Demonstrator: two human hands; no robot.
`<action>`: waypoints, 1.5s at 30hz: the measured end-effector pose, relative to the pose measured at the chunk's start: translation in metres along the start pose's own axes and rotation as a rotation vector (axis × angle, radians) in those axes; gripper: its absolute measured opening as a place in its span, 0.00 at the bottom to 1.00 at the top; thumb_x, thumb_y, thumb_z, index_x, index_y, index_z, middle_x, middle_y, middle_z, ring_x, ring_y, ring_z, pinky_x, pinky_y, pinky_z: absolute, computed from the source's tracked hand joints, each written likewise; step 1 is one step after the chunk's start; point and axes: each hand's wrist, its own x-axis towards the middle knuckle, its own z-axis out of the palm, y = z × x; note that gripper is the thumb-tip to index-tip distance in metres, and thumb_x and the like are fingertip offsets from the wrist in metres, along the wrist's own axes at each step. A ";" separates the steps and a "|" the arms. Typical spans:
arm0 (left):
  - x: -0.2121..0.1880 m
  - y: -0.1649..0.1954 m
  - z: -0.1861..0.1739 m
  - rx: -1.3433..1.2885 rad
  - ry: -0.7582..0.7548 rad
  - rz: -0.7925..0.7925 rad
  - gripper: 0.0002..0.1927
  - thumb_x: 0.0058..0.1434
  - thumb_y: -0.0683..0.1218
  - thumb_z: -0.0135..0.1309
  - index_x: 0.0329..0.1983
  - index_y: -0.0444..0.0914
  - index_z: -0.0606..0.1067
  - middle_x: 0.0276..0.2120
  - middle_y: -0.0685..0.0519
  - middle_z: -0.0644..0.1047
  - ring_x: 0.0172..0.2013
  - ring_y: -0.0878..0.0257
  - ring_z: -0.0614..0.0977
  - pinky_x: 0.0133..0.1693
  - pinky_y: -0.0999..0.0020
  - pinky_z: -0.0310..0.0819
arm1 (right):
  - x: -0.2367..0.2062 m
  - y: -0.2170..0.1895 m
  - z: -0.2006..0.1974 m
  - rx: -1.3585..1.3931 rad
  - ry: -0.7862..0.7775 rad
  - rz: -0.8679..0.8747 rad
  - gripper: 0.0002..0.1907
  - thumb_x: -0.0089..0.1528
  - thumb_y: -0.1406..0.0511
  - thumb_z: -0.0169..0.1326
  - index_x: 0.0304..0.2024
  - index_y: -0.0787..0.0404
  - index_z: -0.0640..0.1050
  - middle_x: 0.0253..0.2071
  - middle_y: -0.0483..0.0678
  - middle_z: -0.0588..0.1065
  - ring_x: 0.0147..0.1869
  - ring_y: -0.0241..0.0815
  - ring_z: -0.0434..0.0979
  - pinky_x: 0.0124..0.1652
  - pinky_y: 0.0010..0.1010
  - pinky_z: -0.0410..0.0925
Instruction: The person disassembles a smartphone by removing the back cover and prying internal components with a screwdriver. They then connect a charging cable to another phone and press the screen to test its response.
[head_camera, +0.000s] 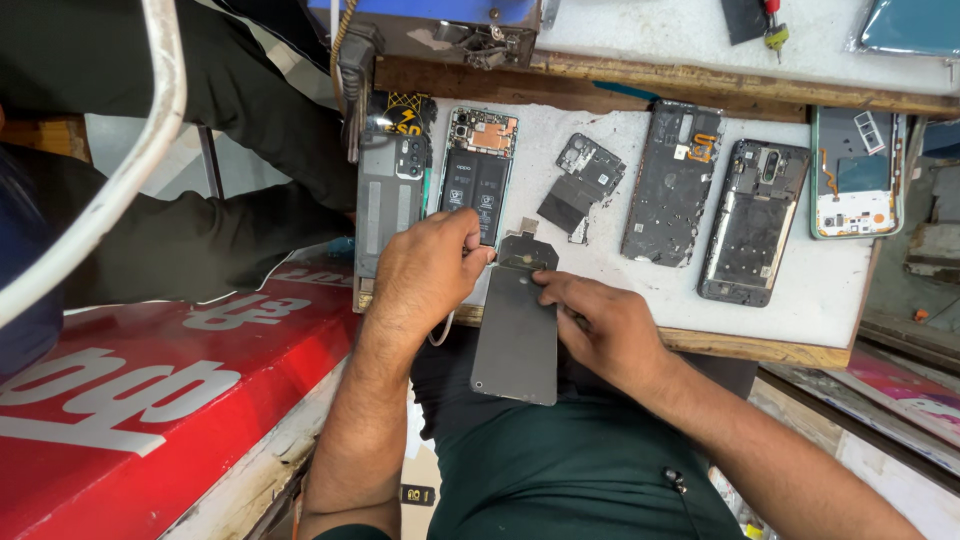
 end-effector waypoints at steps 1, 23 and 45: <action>0.000 0.000 0.000 0.000 0.007 0.005 0.15 0.56 0.50 0.67 0.32 0.39 0.73 0.29 0.51 0.79 0.31 0.52 0.83 0.32 0.55 0.77 | -0.001 -0.001 -0.001 -0.001 -0.022 0.041 0.12 0.58 0.74 0.55 0.45 0.62 0.77 0.57 0.49 0.80 0.36 0.41 0.84 0.30 0.27 0.76; -0.003 0.001 -0.002 0.017 0.018 0.027 0.15 0.56 0.50 0.67 0.33 0.39 0.73 0.29 0.51 0.79 0.31 0.52 0.83 0.31 0.55 0.77 | -0.006 0.004 -0.001 0.042 -0.056 0.102 0.13 0.58 0.73 0.58 0.46 0.62 0.77 0.59 0.49 0.78 0.39 0.38 0.86 0.33 0.23 0.79; 0.001 -0.003 0.002 0.007 0.007 0.026 0.13 0.56 0.48 0.66 0.34 0.38 0.74 0.30 0.50 0.80 0.33 0.50 0.84 0.34 0.54 0.78 | 0.027 0.009 -0.008 0.464 -0.003 0.477 0.11 0.67 0.69 0.53 0.51 0.67 0.73 0.35 0.47 0.81 0.27 0.30 0.77 0.29 0.22 0.71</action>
